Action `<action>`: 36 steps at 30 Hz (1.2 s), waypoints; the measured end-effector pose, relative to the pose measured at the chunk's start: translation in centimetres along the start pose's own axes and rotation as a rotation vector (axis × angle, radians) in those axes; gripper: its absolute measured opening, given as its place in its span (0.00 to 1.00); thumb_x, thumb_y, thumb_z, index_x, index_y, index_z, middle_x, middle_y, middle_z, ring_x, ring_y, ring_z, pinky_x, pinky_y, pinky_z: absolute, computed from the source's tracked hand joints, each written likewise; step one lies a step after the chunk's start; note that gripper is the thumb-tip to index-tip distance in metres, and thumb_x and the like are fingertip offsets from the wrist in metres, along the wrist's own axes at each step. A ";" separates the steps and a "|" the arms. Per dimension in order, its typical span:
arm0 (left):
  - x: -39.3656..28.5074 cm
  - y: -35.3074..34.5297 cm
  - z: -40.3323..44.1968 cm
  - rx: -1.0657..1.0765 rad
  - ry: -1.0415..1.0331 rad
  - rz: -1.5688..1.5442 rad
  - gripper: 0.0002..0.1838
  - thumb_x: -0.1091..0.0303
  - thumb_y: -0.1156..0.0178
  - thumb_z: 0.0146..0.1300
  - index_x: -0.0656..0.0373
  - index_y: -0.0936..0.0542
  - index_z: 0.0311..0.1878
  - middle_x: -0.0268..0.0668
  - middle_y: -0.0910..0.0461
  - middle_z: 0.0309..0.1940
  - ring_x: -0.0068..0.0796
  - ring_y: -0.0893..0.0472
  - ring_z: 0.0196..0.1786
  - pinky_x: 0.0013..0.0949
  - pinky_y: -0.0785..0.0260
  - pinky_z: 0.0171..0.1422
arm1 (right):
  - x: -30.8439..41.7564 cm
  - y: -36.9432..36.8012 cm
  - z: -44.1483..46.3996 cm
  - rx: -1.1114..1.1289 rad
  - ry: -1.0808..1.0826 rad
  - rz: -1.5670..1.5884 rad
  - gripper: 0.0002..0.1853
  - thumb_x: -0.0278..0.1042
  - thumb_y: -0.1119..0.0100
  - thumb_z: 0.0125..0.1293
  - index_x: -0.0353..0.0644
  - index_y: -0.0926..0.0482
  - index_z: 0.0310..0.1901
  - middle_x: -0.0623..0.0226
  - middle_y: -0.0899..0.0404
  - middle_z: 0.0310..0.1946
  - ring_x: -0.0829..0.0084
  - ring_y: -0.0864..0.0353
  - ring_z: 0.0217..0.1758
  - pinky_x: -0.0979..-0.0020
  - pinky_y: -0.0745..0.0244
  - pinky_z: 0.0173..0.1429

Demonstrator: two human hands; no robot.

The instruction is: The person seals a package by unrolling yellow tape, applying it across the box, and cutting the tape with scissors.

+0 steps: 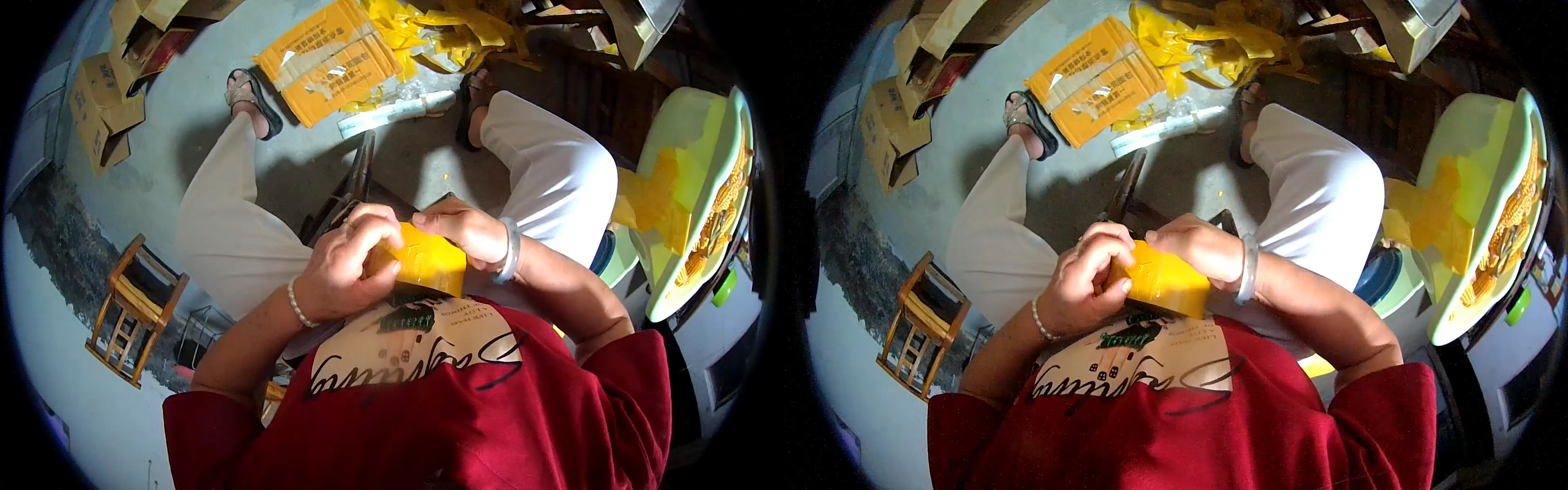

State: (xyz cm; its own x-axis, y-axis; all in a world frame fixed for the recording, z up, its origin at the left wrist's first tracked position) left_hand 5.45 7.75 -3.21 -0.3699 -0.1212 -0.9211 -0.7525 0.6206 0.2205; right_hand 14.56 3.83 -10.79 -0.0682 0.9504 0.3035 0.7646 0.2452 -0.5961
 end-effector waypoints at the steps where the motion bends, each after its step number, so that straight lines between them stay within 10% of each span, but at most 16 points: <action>1: -0.6 0.1 0.1 -0.017 -0.017 0.016 0.16 0.72 0.39 0.49 0.58 0.24 0.44 0.44 0.26 0.43 0.40 0.20 0.39 0.35 0.27 0.43 | 0.1 -0.1 -0.1 0.002 0.011 0.032 0.14 0.37 0.50 0.63 0.35 0.23 0.27 0.69 0.24 0.22 0.81 0.28 0.25 0.76 0.37 0.30; 21: -2.3 0.3 0.8 -0.059 0.059 0.100 0.15 0.71 0.35 0.43 0.59 0.26 0.37 0.41 0.28 0.43 0.29 0.25 0.27 0.28 0.32 0.32 | 0.6 0.1 -0.1 -0.031 0.053 0.003 0.15 0.37 0.50 0.62 0.34 0.23 0.25 0.70 0.25 0.20 0.83 0.31 0.24 0.75 0.38 0.29; 36: -2.7 0.6 -0.2 -0.118 -0.043 0.050 0.17 0.69 0.37 0.47 0.62 0.23 0.42 0.43 0.25 0.42 0.37 0.20 0.36 0.32 0.27 0.42 | 1.4 -0.2 -0.6 -0.093 0.053 -0.020 0.15 0.38 0.50 0.62 0.33 0.22 0.27 0.70 0.24 0.22 0.82 0.29 0.25 0.75 0.37 0.29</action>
State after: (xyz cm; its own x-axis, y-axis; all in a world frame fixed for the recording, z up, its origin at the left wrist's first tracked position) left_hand 5.89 8.30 -0.57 -0.3869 -0.0572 -0.9204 -0.7931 0.5298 0.3005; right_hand 14.69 4.96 -9.77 -0.0516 0.9334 0.3550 0.8196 0.2427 -0.5190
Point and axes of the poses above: each hand's wrist, its own z-axis towards the middle knuckle, its own y-axis out of the back of the hand, x = y × z, the point moved 10 cm from there along z, towards the middle knuckle
